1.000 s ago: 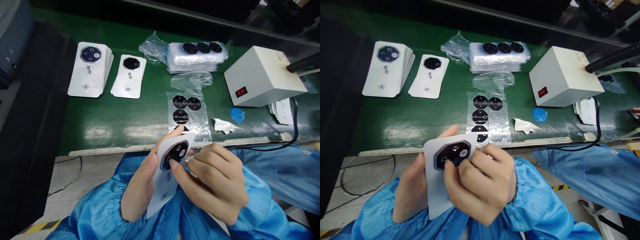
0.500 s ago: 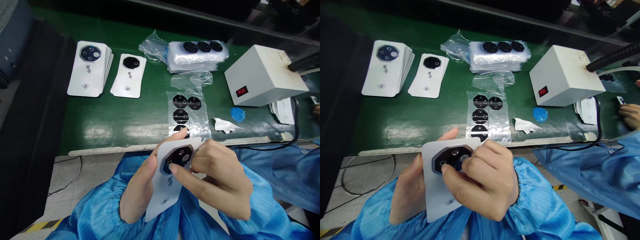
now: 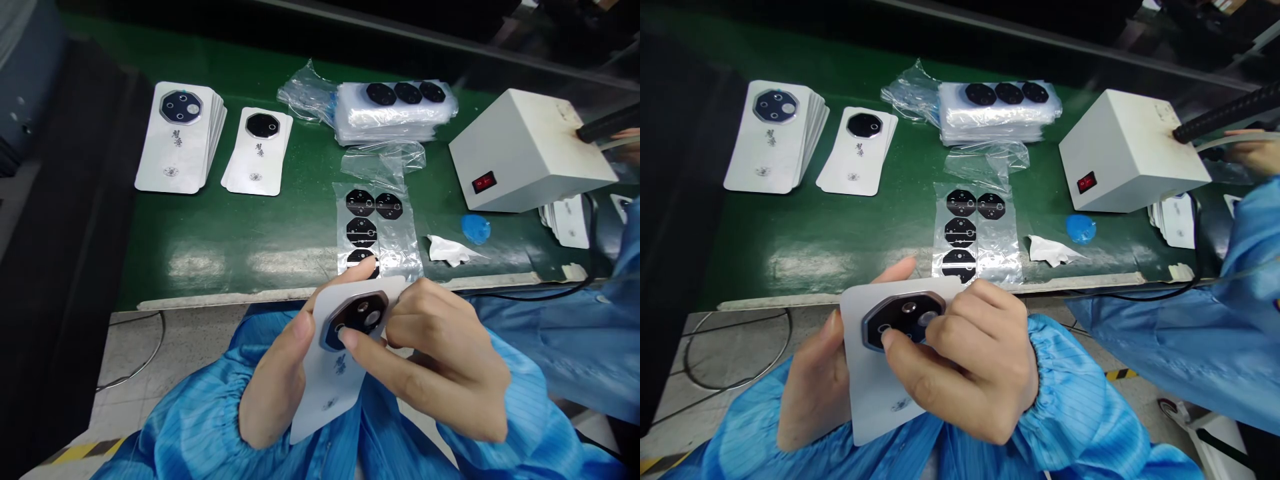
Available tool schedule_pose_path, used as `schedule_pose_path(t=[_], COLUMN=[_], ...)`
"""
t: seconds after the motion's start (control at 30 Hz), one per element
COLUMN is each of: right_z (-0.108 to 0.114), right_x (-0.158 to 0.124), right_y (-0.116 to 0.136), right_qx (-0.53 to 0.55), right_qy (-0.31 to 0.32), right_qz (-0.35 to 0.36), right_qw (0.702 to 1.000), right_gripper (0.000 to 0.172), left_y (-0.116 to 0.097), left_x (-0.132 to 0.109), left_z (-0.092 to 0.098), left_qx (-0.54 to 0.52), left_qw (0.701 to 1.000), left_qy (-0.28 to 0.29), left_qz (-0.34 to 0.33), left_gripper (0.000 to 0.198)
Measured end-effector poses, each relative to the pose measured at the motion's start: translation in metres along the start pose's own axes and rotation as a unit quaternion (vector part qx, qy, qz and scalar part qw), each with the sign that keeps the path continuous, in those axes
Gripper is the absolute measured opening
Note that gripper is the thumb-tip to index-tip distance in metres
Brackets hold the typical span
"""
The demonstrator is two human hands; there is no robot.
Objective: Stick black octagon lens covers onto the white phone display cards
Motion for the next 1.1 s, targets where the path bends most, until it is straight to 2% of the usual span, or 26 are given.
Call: schedule_pose_path(t=[0.17,0.4,0.5,0.6,0.7,0.77,0.8,0.83,0.9,0.93,1.0,1.1], right_z=[0.001,-0.002,0.001,0.007,0.016,0.02,0.019,0.013,-0.001,-0.008,-0.018,-0.024], right_x=[-0.002,-0.001,-0.006,-0.01,-0.006,-0.002,0.001,0.003,0.007,0.008,0.009,0.01], right_y=[0.0,0.0,0.0,-0.008,-0.042,-0.083,-0.105,-0.128,-0.164,-0.177,-0.195,-0.203], right_qx=[-0.005,0.004,0.012,0.029,0.026,-0.004,-0.011,-0.009,0.0,0.004,0.002,-0.009], right_qy=[-0.022,0.001,-0.049,-0.073,-0.091,-0.11,-0.098,-0.058,0.018,0.054,0.107,0.152], right_qz=[-0.003,0.01,0.035,0.058,0.01,-0.099,-0.154,-0.204,-0.259,-0.277,-0.304,-0.319], right_qw=[1.0,1.0,0.998,0.995,0.995,0.989,0.983,0.977,0.966,0.959,0.947,0.936], right_gripper=[0.009,0.01,0.007,0.005,0.006,0.008,0.008,0.007,0.002,0.008,0.022,0.037], left_y=[0.001,0.001,-0.001,-0.003,-0.006,-0.01,-0.011,-0.011,-0.01,-0.009,-0.009,-0.01], left_x=[0.0,0.001,0.001,0.005,0.008,0.009,0.01,0.011,0.011,0.011,0.011,0.011], left_z=[0.001,0.002,0.002,0.003,0.008,0.014,0.016,0.017,0.018,0.018,0.017,0.013], left_qx=[0.0,0.017,0.006,-0.018,-0.011,0.014,0.025,0.033,0.041,0.043,0.044,0.042], left_qw=[1.0,1.0,1.0,0.999,0.997,0.995,0.994,0.994,0.994,0.995,0.996,0.998], left_qy=[-0.015,-0.014,-0.025,-0.034,-0.072,-0.097,-0.102,-0.102,-0.094,-0.089,-0.073,-0.042], left_qz=[0.0,0.008,0.015,0.021,0.028,0.019,0.015,0.014,0.025,0.032,0.036,0.03], left_gripper=[0.041,0.04,0.039,0.041,0.048,0.052,0.053,0.055,0.055,0.056,0.057,0.061])
Point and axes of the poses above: each hand's wrist, its own x-axis towards the middle knuckle, its own z-axis out of the back of the hand, y = z × x, the point moved 6 cm from there along x, towards the middle knuckle, and after that the axes turned 11 degrees about y, right-handed, at the moved point
